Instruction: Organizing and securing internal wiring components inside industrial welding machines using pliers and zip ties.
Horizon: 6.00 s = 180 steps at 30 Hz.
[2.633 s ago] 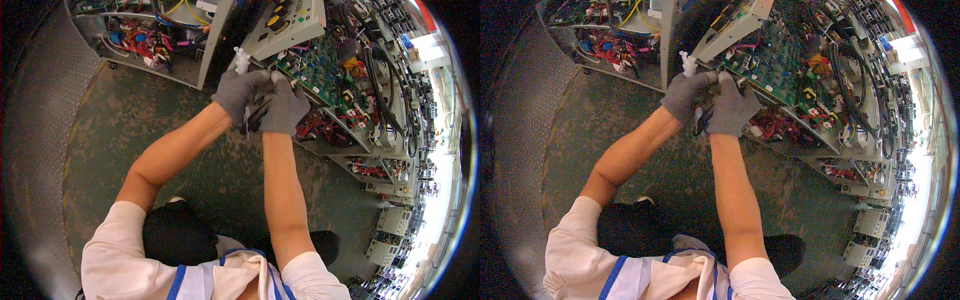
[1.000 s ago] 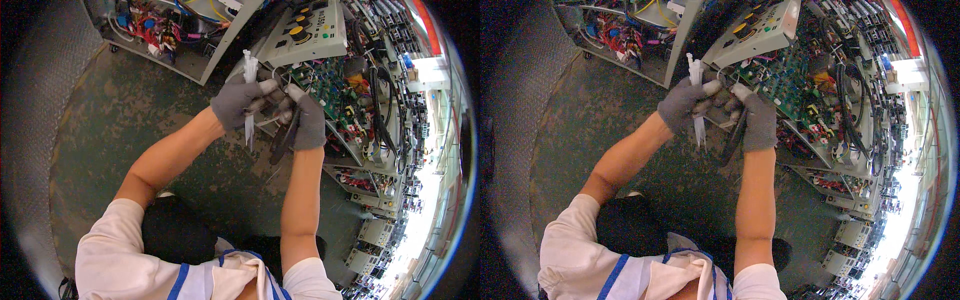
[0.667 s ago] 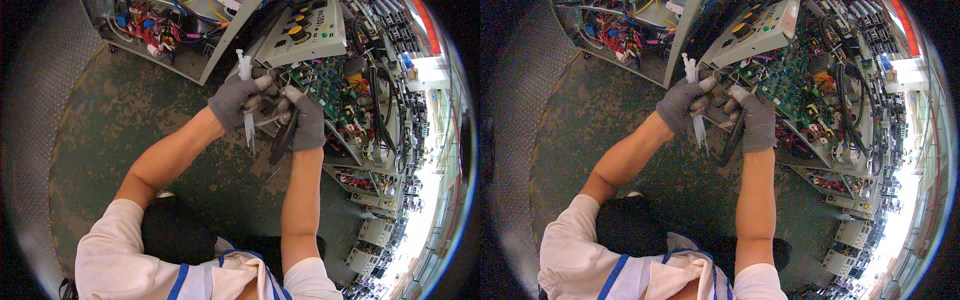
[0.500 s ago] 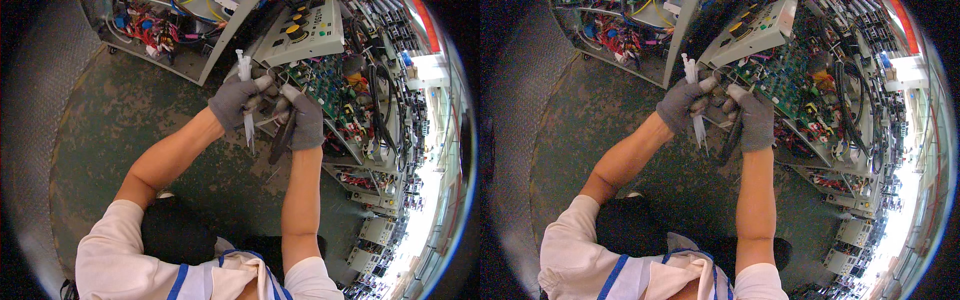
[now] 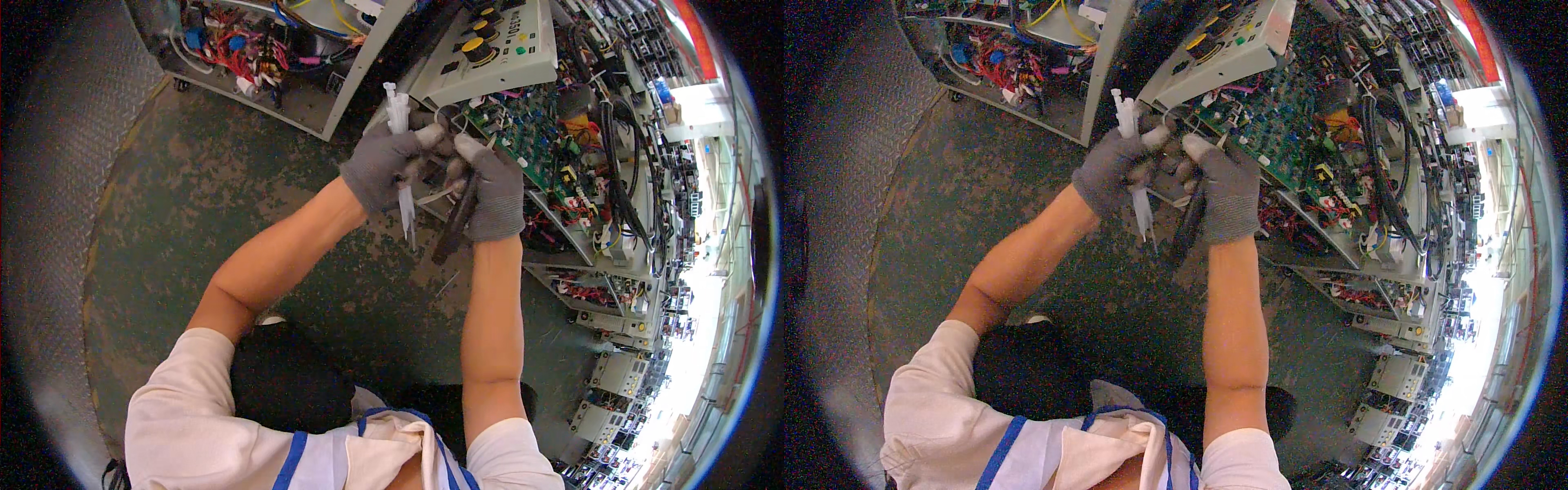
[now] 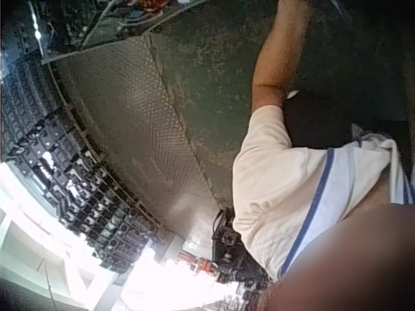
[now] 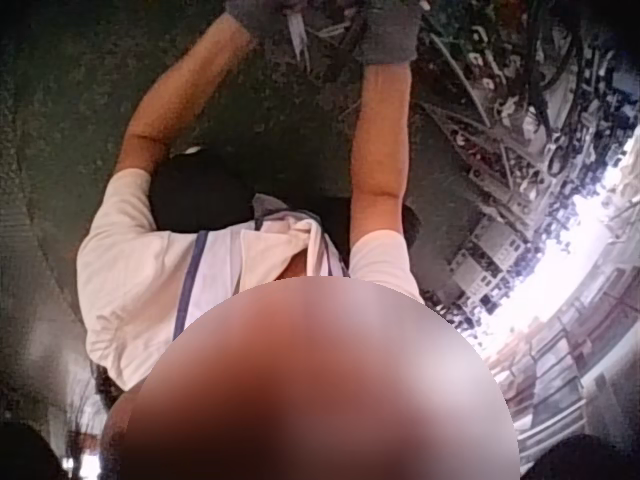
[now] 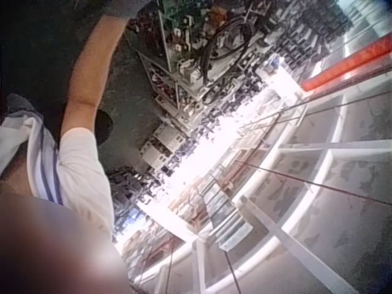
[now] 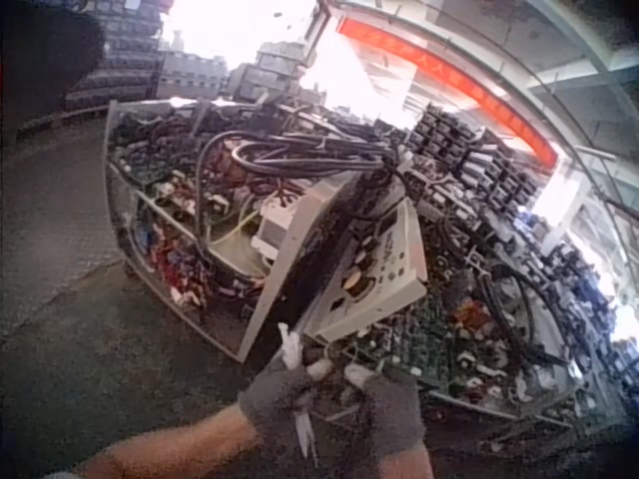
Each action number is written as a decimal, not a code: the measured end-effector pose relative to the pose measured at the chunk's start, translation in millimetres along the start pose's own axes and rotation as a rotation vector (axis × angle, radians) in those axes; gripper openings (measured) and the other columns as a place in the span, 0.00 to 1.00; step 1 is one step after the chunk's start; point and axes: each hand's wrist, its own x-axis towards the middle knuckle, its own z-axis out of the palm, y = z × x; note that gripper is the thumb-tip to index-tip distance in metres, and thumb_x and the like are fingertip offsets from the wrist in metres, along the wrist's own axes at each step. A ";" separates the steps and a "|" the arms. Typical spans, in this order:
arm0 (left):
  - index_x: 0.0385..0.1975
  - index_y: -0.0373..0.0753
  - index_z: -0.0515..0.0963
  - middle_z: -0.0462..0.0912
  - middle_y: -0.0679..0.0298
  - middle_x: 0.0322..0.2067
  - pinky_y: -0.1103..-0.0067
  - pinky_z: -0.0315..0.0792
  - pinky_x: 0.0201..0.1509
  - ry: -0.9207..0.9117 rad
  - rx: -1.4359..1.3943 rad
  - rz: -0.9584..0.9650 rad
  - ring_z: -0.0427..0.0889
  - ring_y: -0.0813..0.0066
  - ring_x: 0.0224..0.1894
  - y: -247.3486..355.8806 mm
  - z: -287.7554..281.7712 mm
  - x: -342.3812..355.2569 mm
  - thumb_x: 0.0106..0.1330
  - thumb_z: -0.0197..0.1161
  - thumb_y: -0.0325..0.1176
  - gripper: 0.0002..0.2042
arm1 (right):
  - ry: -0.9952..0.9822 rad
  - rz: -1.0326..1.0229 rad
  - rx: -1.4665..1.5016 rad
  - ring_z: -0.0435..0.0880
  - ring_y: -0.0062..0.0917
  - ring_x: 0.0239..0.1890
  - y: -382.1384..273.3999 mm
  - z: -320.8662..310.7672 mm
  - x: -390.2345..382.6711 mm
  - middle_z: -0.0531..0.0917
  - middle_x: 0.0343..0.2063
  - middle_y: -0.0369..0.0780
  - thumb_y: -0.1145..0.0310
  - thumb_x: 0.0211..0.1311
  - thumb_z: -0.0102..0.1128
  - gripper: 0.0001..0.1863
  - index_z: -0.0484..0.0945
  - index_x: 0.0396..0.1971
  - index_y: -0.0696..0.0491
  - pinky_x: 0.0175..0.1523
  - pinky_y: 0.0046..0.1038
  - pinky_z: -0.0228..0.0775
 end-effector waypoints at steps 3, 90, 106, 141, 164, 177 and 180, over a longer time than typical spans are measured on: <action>0.36 0.35 0.75 0.80 0.64 0.27 0.86 0.61 0.19 0.025 0.062 0.028 0.68 0.84 0.16 -1.7 3.0 -2.1 0.58 0.62 0.30 0.09 | 0.035 -0.094 0.085 0.70 0.18 0.12 4.7 7.3 -2.3 0.76 0.14 0.35 0.68 0.53 0.60 0.08 0.78 0.28 0.58 0.17 0.18 0.58; 0.27 0.38 0.71 0.71 0.67 0.18 0.83 0.55 0.13 0.180 0.047 -0.229 0.60 0.83 0.11 -5.0 25.2 11.3 0.63 0.57 0.31 0.06 | 0.429 -1.194 -1.055 0.80 0.34 0.23 28.5 -43.9 8.4 0.81 0.22 0.40 0.71 0.46 0.64 0.07 0.78 0.28 0.51 0.29 0.31 0.71; 0.26 0.40 0.73 0.65 0.71 0.15 0.82 0.52 0.16 0.179 -0.034 -0.182 0.55 0.83 0.13 -4.3 34.6 6.4 0.64 0.55 0.36 0.08 | 0.458 -1.147 -1.055 0.81 0.35 0.25 39.5 -29.8 2.2 0.81 0.26 0.41 0.66 0.49 0.64 0.12 0.78 0.36 0.49 0.28 0.32 0.73; 0.27 0.45 0.71 0.69 0.73 0.16 0.89 0.51 0.11 -0.048 -0.050 -0.270 0.60 0.88 0.11 15.3 28.6 14.6 0.66 0.50 0.36 0.07 | -0.153 -0.107 0.521 0.69 0.18 0.11 -2.0 0.5 -26.1 0.73 0.11 0.34 0.62 0.59 0.57 0.11 0.74 0.22 0.53 0.14 0.20 0.59; 0.30 0.44 0.69 0.64 0.75 0.15 0.90 0.49 0.09 0.133 -0.056 -0.446 0.56 0.88 0.10 24.3 32.4 1.4 0.66 0.50 0.33 0.04 | -0.189 0.342 0.972 0.67 0.15 0.14 -6.2 2.5 -40.8 0.74 0.19 0.32 0.60 0.64 0.52 0.10 0.71 0.31 0.51 0.14 0.21 0.57; 0.26 0.42 0.74 0.68 0.72 0.14 0.84 0.50 0.12 0.215 0.159 -0.465 0.59 0.85 0.10 31.1 31.1 -2.1 0.65 0.51 0.37 0.08 | 0.019 0.031 0.601 0.67 0.15 0.15 -6.6 -5.7 -57.4 0.73 0.19 0.33 0.65 0.61 0.55 0.07 0.72 0.29 0.52 0.16 0.19 0.60; 0.32 0.42 0.74 0.69 0.70 0.14 0.84 0.49 0.12 0.157 0.409 -0.341 0.59 0.83 0.10 14.3 39.3 -35.5 0.64 0.53 0.36 0.07 | 0.240 -0.098 0.883 0.69 0.16 0.17 -1.8 -43.8 -59.2 0.72 0.18 0.33 0.66 0.60 0.56 0.07 0.73 0.30 0.53 0.18 0.19 0.61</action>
